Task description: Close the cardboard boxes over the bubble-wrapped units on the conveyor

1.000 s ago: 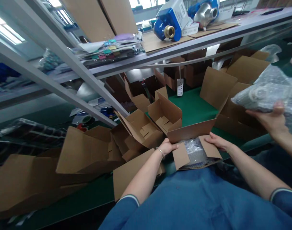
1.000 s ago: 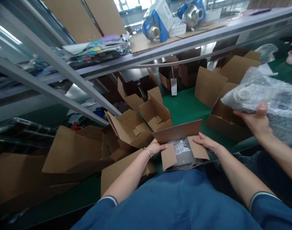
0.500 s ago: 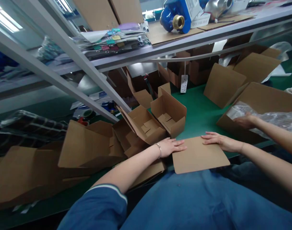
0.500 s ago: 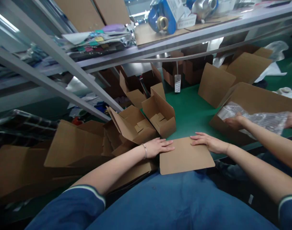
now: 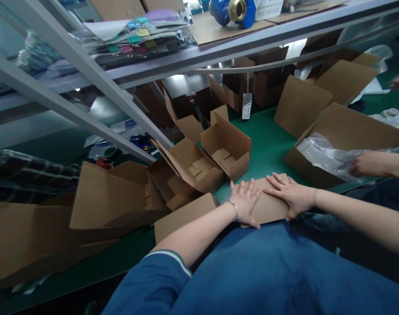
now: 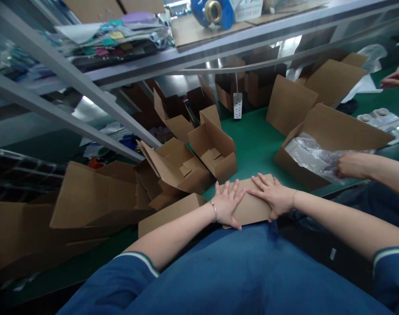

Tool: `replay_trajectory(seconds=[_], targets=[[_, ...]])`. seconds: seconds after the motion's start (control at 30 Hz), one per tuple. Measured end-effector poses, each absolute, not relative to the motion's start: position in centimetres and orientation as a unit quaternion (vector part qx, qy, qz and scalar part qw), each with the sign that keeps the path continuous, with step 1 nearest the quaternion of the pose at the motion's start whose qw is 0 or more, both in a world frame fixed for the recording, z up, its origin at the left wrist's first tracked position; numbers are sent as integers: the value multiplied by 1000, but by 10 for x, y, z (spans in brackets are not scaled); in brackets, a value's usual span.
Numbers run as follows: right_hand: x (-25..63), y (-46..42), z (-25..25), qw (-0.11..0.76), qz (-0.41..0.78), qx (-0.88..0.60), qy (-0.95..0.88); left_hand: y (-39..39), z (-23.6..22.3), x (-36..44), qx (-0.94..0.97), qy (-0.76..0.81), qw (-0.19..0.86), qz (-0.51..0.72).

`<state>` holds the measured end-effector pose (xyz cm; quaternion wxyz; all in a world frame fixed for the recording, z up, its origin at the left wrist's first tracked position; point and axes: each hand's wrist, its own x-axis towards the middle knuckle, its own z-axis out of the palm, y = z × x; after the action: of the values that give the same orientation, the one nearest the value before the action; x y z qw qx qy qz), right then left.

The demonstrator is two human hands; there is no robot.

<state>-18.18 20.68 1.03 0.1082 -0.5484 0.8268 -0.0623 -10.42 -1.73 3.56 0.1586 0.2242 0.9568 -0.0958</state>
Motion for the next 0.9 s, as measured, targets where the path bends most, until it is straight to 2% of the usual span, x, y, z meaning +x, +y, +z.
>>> replay_trajectory(seconds=[0.33,0.57,0.77,0.9], targets=[[-190,212,15,60,-58,-560,824,-10,39,-104,213,968,95,-93],[-189,222,17,50,-88,-583,806,-14,48,-108,221,961,157,-44],[-158,224,-3,-21,-61,-533,844,-4,36,-82,193,979,32,-61],[-154,222,-5,-24,-53,-531,845,-4,35,-77,212,974,11,-75]])
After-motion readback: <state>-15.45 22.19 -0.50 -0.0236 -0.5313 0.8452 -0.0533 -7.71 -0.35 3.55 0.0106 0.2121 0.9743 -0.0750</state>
